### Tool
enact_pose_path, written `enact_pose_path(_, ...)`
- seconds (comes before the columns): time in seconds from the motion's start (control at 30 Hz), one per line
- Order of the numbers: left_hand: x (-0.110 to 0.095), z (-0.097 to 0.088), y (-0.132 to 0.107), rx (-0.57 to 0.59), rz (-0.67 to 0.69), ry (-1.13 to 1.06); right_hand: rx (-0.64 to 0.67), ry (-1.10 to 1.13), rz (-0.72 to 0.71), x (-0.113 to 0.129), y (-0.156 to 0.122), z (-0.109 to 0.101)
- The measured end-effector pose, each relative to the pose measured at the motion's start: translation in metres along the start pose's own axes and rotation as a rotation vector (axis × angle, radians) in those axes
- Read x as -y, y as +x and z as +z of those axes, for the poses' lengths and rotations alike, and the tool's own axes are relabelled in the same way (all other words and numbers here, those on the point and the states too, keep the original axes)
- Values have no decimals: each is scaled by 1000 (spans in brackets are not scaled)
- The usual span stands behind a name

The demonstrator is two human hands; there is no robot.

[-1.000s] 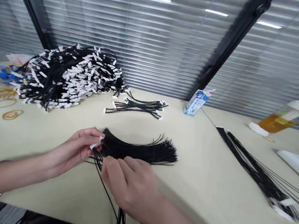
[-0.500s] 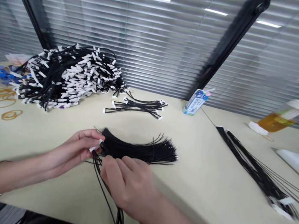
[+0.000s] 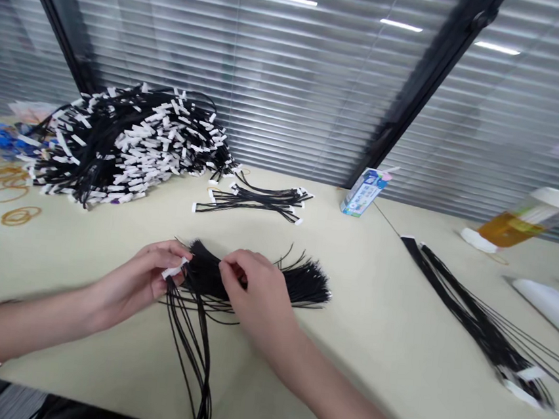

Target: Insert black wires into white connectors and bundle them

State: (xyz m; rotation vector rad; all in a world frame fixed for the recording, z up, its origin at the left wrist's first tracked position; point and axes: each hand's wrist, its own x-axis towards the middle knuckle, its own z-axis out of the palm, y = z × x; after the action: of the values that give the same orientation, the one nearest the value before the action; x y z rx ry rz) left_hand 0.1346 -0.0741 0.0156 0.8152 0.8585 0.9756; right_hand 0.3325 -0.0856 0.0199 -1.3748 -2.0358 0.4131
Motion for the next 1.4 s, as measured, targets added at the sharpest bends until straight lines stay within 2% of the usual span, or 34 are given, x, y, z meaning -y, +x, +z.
enact_pose_path(0.13, 1, 1, 0, -4, -2, -5, 147, -178, -78, -20, 7, 10)
enact_pose_path(0.47, 2, 0, 3, -7, -25, -24, 97, -256, -142, -19, 5, 11)
enact_pose_path(0.6, 1, 0, 2, -14, -33, -27, 5, -217, -143, -15, 5, 11)
enact_pose_path(0.77, 1, 0, 2, -40, -32, -28, -186, 16, -53, -3, -1, 1)
enact_pose_path(0.83, 1, 0, 2, -34, -34, -36, -260, 21, -122, 4, -5, -4)
enact_pose_path(0.97, 3, 0, 0, -25, -28, -65, -361, -71, -462, 16, -14, -5)
enact_pose_path(1.03, 4, 0, -1, -30, -17, -76, -365, -111, -570, 20, -18, -3)
enact_pose_path(1.1, 4, 0, -1, -26, -13, -84, -339, -159, -593, 22, -20, 1)
enact_pose_path(1.4, 3, 0, 0, 10, -15, -155, -305, -246, -496, 20, -22, 4)
